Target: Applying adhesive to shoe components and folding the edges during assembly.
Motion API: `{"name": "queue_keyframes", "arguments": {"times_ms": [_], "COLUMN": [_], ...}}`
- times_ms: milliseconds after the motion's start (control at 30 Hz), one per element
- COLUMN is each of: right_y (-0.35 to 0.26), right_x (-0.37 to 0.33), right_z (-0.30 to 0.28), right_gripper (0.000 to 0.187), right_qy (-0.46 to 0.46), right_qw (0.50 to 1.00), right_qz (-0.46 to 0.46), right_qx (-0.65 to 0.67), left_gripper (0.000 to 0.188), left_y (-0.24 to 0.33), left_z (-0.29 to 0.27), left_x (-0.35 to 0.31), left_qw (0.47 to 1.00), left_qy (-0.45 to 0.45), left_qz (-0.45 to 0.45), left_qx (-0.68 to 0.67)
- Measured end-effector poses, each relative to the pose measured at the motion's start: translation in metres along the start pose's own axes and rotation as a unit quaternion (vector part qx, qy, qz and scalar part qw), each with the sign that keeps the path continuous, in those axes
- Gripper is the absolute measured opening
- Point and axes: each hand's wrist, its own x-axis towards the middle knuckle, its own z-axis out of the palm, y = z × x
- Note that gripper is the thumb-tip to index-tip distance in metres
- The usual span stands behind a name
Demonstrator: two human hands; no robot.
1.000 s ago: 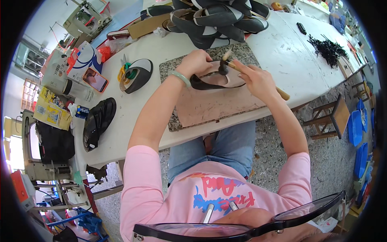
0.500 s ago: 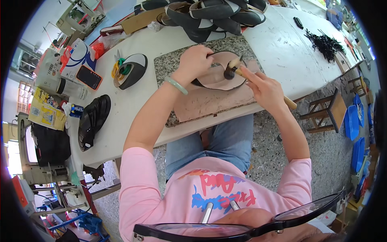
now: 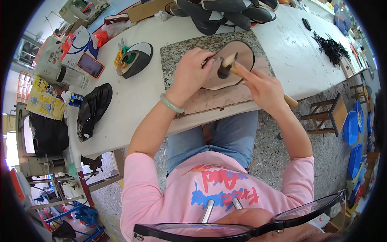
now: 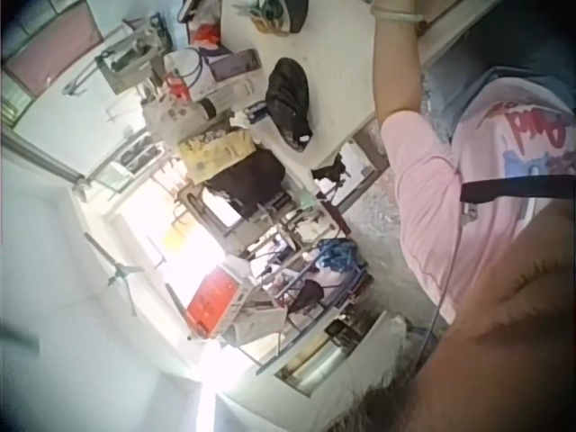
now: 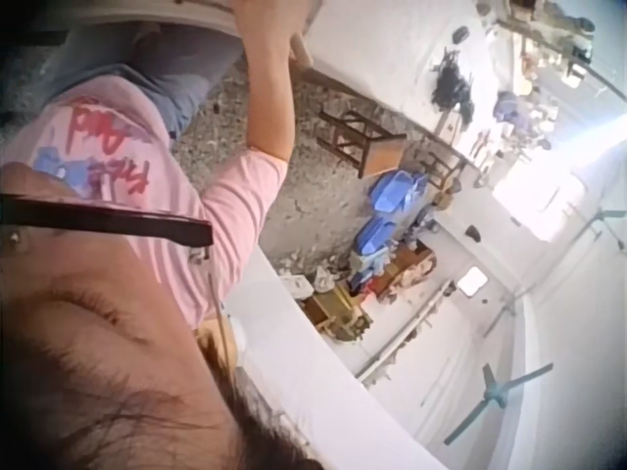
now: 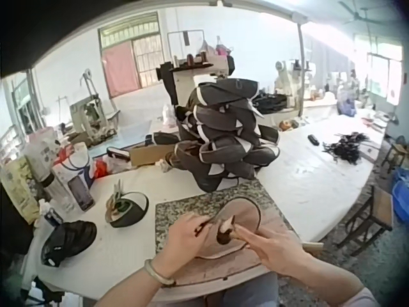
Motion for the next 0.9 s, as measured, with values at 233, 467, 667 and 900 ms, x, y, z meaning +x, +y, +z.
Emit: {"name": "queue_keyframes", "arguments": {"times_ms": [233,467,667,900], "right_y": [-0.025,-0.040,-0.049,-0.064], "right_x": [0.024,0.033,0.036,0.034], "right_z": [0.013,0.024,0.040,0.048], "right_gripper": [0.054,0.051,0.052,0.052], "right_qy": [-0.040,-0.038,-0.041,-0.069], "right_qw": [0.999,0.997,0.993,0.990], "right_qz": [-0.036,-0.063,-0.098,-0.098], "right_qx": [-0.008,0.026,0.043,0.071], "left_gripper": [0.014,0.029,0.025,0.026], "left_y": [0.001,0.012,-0.007,-0.012], "left_z": [-0.032,-0.049,-0.042,-0.050], "left_x": [-0.046,-0.079,-0.123,-0.144], "left_qw": [0.988,0.943,0.955,0.872], "left_qy": [0.073,0.133,0.124,0.187], "left_qz": [-0.120,-0.305,-0.270,-0.402], "left_qx": [-0.059,-0.022,-0.011,-0.208]}}
